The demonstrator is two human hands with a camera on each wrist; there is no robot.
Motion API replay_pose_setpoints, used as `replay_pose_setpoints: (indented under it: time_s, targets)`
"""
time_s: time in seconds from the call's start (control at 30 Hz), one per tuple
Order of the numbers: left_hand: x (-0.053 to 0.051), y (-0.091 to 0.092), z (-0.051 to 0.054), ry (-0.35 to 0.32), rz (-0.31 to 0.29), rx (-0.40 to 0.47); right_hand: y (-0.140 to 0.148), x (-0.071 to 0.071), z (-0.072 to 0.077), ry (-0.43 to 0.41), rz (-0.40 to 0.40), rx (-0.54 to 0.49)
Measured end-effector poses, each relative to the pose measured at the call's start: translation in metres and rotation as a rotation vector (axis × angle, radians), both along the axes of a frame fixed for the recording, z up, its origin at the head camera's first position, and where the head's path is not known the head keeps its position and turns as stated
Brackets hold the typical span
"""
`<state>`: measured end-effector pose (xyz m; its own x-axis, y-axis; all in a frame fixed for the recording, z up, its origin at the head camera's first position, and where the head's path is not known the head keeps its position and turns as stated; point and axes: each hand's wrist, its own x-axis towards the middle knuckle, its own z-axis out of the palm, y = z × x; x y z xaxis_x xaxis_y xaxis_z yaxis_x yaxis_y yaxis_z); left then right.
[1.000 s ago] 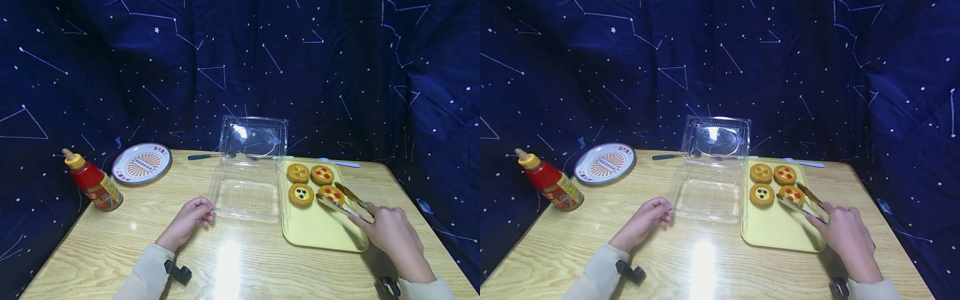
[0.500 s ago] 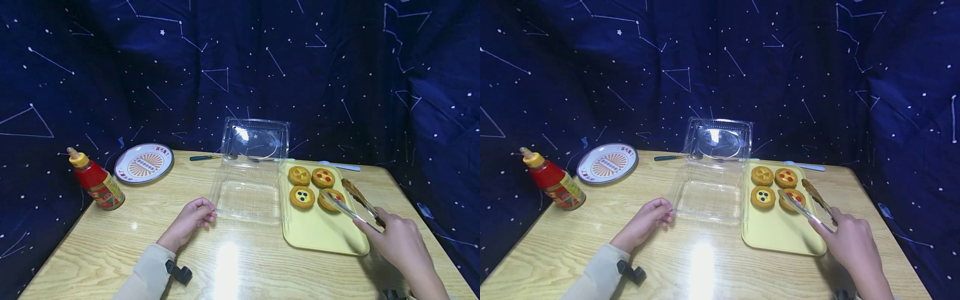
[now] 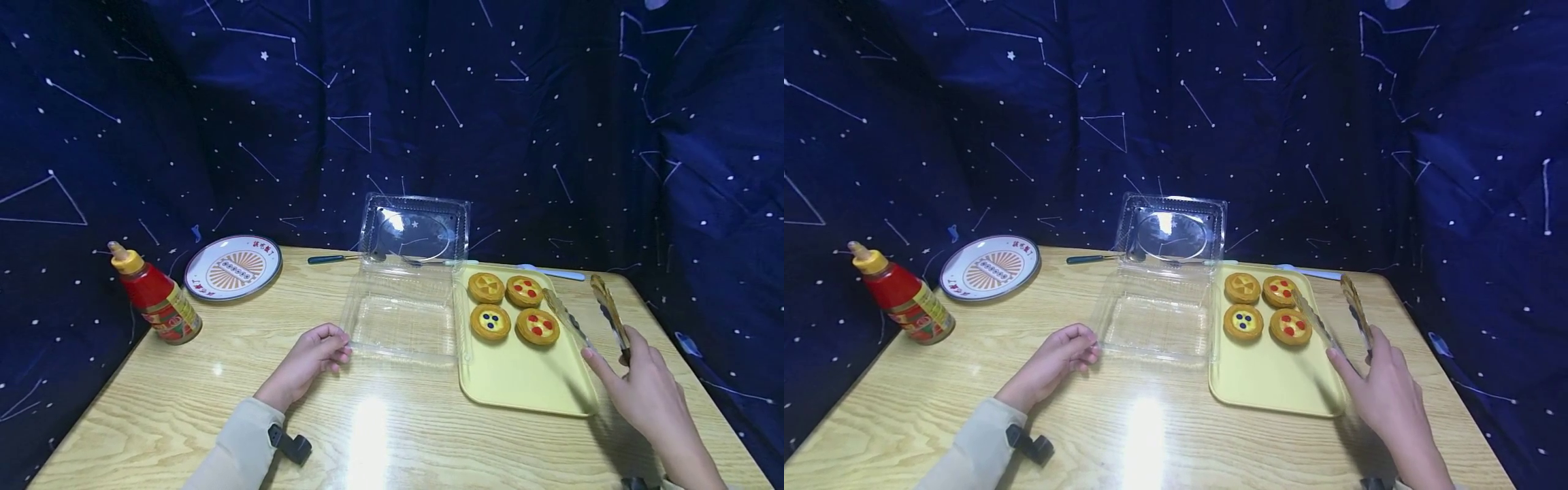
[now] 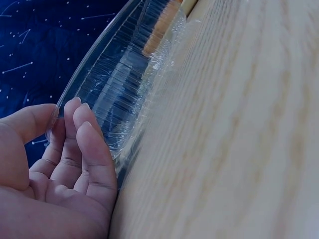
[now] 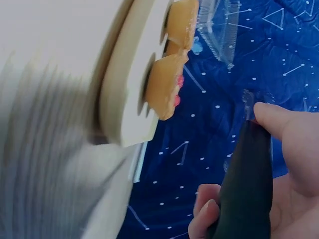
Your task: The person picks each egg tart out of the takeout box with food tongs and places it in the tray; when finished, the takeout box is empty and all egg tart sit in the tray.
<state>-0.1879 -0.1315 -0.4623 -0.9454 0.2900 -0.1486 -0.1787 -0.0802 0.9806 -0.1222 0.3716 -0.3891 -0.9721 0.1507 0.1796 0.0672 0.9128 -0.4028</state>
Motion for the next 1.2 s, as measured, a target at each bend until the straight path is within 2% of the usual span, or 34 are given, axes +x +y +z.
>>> replay_pose_setpoints:
  time_s: [0.33, 0.57, 0.9, 1.2]
  targets:
    - [0.000, -0.001, 0.000, 0.007, -0.010, 0.001, 0.032, -0.017, -0.007, 0.059, -0.039, -0.042]
    - [0.000, -0.001, 0.000, 0.003, -0.007, -0.007, 0.047, -0.023, -0.012, 0.024, -0.067, -0.014]
    - [0.000, -0.001, 0.000, 0.002, -0.011, -0.012, 0.061, -0.036, -0.018, -0.066, -0.082, -0.068]
    - [0.001, -0.001, 0.001, 0.006, -0.021, -0.013, 0.073, -0.047, -0.032, -0.110, -0.064, -0.075]
